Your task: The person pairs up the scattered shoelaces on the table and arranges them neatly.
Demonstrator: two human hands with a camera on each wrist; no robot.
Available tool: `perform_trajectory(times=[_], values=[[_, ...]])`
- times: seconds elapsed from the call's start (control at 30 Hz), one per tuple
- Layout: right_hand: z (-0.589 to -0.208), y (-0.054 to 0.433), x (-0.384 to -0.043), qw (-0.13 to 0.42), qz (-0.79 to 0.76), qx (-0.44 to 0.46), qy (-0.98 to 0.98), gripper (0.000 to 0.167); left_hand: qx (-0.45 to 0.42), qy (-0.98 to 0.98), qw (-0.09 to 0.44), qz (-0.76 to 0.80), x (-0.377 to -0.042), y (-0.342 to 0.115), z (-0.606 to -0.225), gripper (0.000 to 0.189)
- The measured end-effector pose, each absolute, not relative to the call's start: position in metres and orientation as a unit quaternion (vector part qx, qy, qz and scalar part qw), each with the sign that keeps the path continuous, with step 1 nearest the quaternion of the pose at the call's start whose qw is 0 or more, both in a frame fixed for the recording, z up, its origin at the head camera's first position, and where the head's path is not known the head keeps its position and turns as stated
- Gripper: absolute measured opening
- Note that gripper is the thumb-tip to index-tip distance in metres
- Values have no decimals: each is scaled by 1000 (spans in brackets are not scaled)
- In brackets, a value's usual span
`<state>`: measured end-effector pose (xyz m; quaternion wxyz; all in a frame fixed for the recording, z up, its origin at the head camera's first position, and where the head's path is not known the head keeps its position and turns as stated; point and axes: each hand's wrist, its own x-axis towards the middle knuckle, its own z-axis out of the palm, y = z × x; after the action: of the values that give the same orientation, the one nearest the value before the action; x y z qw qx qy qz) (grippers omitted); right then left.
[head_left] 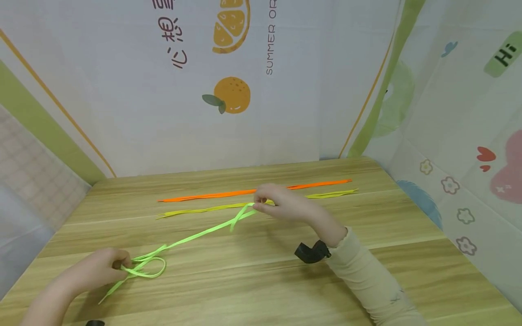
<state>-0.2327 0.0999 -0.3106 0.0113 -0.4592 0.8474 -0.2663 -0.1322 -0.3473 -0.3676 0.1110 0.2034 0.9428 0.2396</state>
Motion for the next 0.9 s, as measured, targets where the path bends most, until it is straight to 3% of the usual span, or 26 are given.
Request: perform_trajectory(times=[0.17, 0.47, 0.67, 0.9], values=[[-307, 107, -233, -8, -262, -457, 850, 8, 230, 933, 95, 259, -133, -351, -370, 20], [-305, 123, -236, -32, -266, -452, 851, 7, 267, 930, -2, 252, -135, -351, -373, 29], [-304, 132, -237, -34, -271, -444, 853, 8, 223, 946, -27, 232, -134, -348, -366, 27], [-305, 141, -239, -35, -275, -434, 857, 8, 156, 963, -12, 217, -133, -347, -357, 22]])
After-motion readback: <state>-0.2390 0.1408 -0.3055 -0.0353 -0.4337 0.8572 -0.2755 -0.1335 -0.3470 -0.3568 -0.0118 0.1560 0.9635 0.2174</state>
